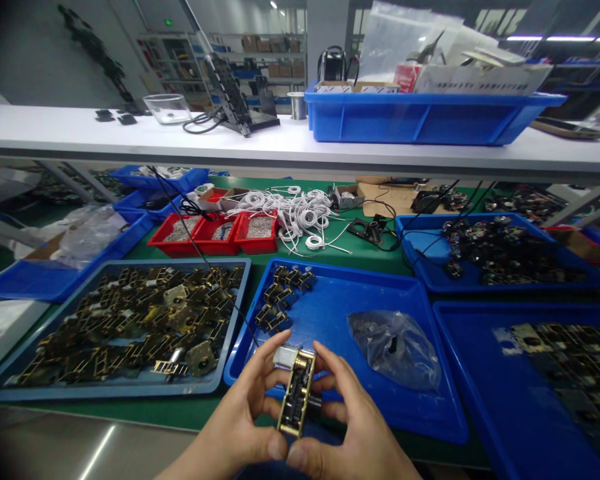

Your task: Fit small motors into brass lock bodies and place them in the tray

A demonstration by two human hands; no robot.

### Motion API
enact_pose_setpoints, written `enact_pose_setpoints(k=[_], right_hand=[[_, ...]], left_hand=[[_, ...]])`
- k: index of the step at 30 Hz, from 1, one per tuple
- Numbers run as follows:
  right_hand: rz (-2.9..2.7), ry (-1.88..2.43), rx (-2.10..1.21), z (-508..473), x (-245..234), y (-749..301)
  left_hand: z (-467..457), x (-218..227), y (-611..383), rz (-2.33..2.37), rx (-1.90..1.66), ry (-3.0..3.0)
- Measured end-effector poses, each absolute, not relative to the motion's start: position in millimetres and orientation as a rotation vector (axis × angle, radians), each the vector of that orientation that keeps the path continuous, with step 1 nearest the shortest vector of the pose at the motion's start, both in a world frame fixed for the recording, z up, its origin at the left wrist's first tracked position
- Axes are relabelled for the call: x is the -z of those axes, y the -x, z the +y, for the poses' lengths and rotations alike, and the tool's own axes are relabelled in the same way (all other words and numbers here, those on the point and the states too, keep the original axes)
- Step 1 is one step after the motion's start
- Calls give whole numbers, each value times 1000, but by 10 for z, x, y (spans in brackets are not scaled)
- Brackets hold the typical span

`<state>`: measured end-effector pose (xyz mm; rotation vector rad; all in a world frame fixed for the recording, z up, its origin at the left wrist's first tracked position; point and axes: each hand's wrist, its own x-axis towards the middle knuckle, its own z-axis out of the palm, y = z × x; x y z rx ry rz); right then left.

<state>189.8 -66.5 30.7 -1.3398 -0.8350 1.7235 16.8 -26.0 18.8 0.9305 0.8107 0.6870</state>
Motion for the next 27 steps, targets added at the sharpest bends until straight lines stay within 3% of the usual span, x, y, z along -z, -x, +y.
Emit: enact_pose_setpoints(k=[18, 27], right_hand=[[-690, 1152, -1851, -648, -267, -1873], [-669, 1252, -1810, -655, -300, -1859]], left_hand=[[-304, -235, -143, 998, -612, -1066], [-293, -158, -104, 823, -685, -1023]])
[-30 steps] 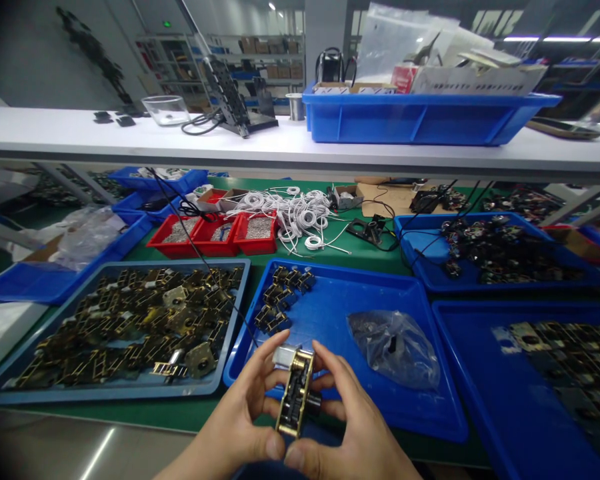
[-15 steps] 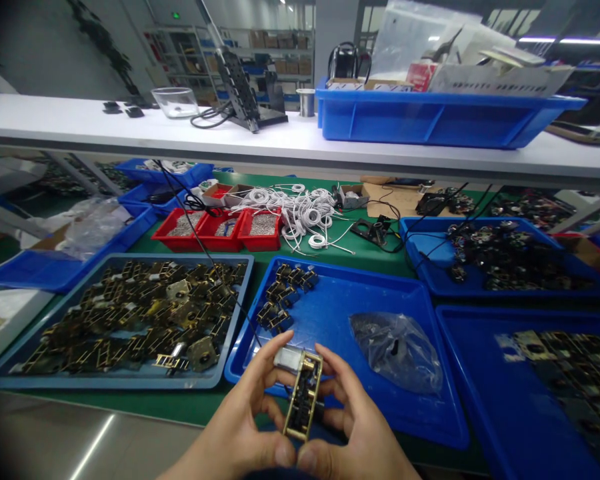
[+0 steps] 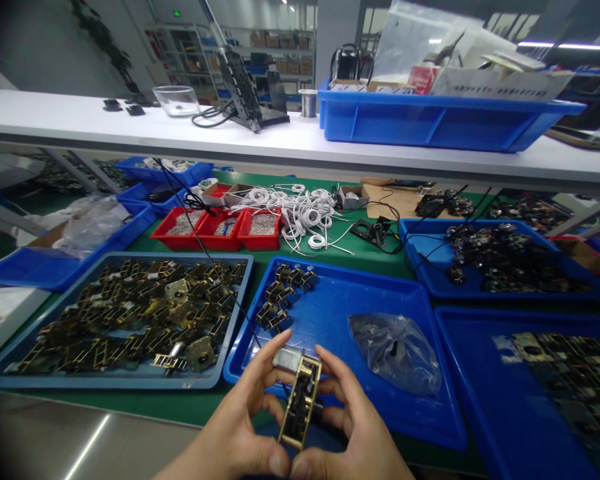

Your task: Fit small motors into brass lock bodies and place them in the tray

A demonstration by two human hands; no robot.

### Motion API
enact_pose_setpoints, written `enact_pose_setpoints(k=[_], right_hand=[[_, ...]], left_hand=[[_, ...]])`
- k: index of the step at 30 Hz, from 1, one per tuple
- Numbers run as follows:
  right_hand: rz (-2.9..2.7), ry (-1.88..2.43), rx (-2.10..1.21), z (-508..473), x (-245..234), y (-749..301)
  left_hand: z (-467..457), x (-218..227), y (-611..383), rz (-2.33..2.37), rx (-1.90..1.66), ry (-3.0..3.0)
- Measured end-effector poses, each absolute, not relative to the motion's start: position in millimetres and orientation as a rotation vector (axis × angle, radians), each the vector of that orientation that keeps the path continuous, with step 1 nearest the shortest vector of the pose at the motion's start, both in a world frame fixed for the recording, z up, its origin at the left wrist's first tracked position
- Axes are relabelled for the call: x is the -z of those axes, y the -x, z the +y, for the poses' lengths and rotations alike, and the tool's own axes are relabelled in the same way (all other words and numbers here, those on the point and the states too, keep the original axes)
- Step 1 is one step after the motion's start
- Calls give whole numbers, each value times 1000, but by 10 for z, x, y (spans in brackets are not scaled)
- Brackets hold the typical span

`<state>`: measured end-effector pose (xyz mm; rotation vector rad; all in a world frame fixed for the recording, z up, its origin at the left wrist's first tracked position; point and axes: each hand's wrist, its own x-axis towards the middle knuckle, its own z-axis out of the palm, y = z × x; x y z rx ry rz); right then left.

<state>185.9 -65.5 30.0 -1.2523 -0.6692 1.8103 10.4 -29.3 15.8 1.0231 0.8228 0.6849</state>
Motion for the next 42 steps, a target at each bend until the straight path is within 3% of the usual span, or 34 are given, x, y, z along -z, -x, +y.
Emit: enact_pose_setpoints(k=[14, 24, 42], right_hand=[[-856, 1328, -1662, -676, -272, -1839], [-597, 1043, -1754, -654, -96, -1811], [-95, 710, -2049, -566, -236, -1796]], left_hand=[[-271, -156, -135, 751, -692, -931], [-257, -197, -109, 870, -548, -1136], [-221, -183, -148, 1029, -518, -1264]])
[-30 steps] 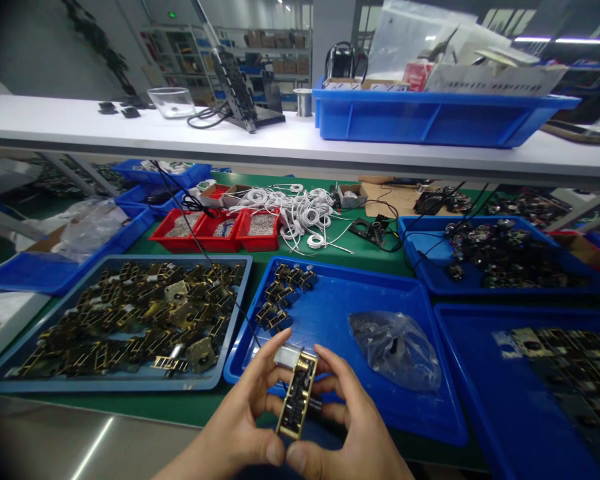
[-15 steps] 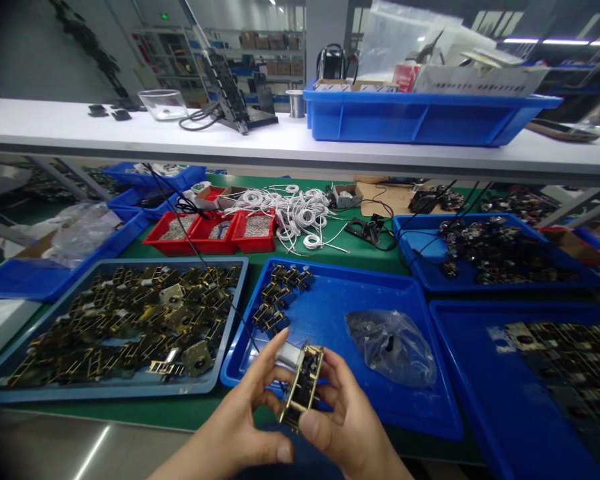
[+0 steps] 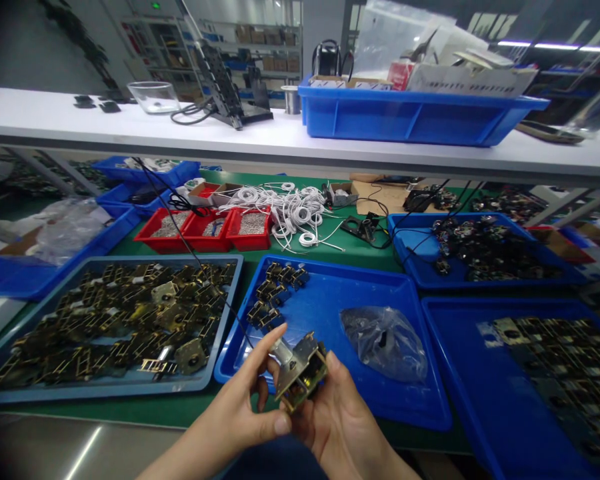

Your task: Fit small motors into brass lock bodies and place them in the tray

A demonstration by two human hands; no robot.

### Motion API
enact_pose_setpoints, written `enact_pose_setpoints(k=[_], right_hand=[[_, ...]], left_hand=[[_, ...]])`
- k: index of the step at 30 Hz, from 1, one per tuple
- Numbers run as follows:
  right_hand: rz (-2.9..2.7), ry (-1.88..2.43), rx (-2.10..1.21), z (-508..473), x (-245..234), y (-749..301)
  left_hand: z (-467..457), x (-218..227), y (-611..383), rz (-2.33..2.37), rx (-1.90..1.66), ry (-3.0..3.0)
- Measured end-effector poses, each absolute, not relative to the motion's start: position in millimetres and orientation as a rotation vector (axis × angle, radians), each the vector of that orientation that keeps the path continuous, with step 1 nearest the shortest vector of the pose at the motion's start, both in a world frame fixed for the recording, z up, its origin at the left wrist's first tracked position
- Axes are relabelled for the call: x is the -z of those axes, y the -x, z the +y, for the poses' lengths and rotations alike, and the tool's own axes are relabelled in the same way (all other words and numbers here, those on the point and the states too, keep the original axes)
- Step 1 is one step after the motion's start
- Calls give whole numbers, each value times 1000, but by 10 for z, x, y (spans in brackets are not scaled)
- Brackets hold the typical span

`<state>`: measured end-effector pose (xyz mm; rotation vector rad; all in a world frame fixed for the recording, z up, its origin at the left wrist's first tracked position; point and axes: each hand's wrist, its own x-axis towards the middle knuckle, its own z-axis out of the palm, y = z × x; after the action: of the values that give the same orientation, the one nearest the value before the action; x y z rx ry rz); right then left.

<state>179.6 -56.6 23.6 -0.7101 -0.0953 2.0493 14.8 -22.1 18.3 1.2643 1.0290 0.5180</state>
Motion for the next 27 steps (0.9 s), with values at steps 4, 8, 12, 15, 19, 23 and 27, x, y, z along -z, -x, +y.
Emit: enact_pose_setpoints(k=[4, 8, 12, 15, 19, 23, 27], right_hand=[[-75, 723, -2054, -568, -221, -1784], [-150, 784, -2036, -571, -222, -1766], [-529, 1094, -1732, -606, -92, -1789], [-1176, 1416, -1217, -650, 53, -1800], [-1735, 1453, -897, -675, 95, -1862], [-1714, 1570, -1103, -554, 165, -2348], [-1684, 2208, -876, -256, 713, -3102]], left_hand=[[-218, -205, -157, 1049, -543, -1283], [-225, -197, -140, 1057, -536, -1267], [-228, -80, -91, 863, -616, -1124], [-228, 42, -109, 712, -625, -928], [-263, 154, -221, 770, -674, -814], [-326, 150, -279, 830, -748, -755], [-360, 137, -266, 811, -798, -866]])
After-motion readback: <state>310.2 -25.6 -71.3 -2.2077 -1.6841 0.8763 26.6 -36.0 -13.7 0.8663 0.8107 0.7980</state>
